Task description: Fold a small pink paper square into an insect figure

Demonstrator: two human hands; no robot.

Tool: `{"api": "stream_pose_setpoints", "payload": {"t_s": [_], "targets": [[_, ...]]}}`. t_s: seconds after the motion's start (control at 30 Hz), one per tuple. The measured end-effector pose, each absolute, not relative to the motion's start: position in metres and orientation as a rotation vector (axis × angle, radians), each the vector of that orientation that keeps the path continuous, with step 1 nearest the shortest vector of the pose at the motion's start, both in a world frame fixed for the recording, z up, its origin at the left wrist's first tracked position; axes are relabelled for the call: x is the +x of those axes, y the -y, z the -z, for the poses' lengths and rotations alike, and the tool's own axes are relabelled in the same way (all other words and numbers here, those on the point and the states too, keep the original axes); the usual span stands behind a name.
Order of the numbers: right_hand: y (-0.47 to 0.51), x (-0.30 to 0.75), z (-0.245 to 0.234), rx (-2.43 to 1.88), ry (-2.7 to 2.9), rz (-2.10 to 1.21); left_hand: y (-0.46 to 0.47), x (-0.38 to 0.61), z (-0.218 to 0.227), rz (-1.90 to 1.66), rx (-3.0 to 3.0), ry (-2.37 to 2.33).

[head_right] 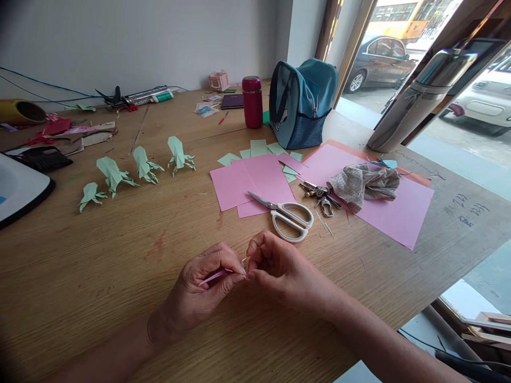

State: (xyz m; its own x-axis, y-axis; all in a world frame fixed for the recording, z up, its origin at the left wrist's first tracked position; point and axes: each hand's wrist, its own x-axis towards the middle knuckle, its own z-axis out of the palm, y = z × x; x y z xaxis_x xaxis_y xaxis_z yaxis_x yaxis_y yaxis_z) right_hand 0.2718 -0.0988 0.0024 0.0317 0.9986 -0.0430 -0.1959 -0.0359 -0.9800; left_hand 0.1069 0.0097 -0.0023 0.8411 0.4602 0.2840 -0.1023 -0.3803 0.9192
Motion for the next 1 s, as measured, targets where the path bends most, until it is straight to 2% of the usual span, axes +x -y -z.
{"api": "stream_pose_setpoints", "payload": {"t_s": [0.5, 1.0], "targets": [[0.1047, 0.2697, -0.0067, -1.370, 1.161, -1.090, -0.0110, 0.1041, 0.0008, -0.686, 2.030, -0.254], [0.1000, 0.2721, -0.0023, -1.146, 1.035, -1.294, -0.0075, 0.1045, 0.0011, -0.793, 2.129, -0.203]]}}
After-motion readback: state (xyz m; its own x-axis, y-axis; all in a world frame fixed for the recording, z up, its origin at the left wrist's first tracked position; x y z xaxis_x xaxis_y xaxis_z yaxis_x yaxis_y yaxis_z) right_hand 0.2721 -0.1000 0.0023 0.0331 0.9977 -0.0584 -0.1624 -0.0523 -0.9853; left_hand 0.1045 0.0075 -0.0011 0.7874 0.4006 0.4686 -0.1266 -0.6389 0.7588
